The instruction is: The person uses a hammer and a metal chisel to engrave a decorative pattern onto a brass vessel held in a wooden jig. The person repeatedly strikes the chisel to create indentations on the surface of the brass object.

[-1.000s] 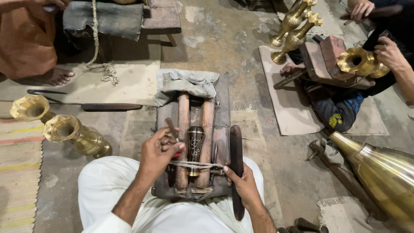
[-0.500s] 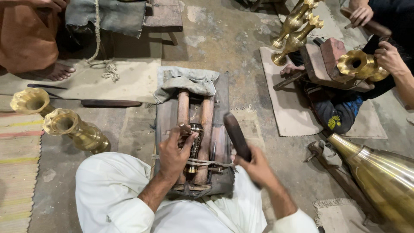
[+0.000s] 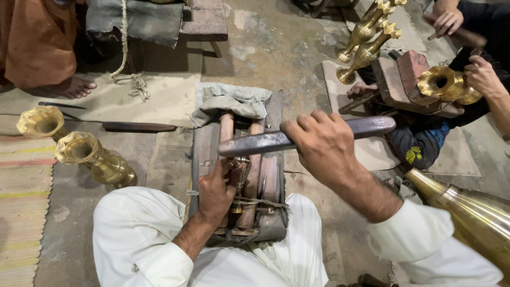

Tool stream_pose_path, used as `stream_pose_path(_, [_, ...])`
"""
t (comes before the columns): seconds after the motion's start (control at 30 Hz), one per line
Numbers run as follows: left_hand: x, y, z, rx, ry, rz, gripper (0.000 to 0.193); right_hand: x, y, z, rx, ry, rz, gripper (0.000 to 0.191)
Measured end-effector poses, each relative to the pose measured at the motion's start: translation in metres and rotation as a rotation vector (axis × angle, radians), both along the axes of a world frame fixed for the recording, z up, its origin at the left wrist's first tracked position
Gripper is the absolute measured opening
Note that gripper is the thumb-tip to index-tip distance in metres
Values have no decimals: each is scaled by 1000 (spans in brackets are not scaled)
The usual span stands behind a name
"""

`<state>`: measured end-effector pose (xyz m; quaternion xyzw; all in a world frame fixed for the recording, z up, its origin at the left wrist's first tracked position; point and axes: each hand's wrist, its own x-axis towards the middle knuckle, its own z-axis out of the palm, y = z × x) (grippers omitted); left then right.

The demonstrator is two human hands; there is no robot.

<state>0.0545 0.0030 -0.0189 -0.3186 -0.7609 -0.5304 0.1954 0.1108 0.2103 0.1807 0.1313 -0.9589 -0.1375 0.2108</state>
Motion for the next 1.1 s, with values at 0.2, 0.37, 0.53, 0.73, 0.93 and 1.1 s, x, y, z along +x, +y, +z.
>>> stream_pose_path(0.2, [-2, 4, -4, 29, -136, -57, 18, -9, 0, 20, -72, -29, 62, 31])
stream_pose_path(0.37, [-2, 3, -4, -7, -91, -27, 27, -6, -2, 27, 21, -81, -2, 25])
stream_pose_path(0.53, [-1, 2, -5, -11, -127, -19, 35, -9, -6, 30, 74, -126, -52, 26])
stream_pose_path(0.73, [-2, 2, -5, -21, -139, -56, 56, -12, -7, 30, 25, -161, -57, 24])
stream_pose_path(0.93, [-2, 2, 0, -25, -114, -28, 47, -12, -4, 28, 9, -145, -42, 26])
stream_pose_path(1.1, [-2, 1, 1, -8, -104, -19, 43, -12, -1, 23, 48, -179, -92, 22])
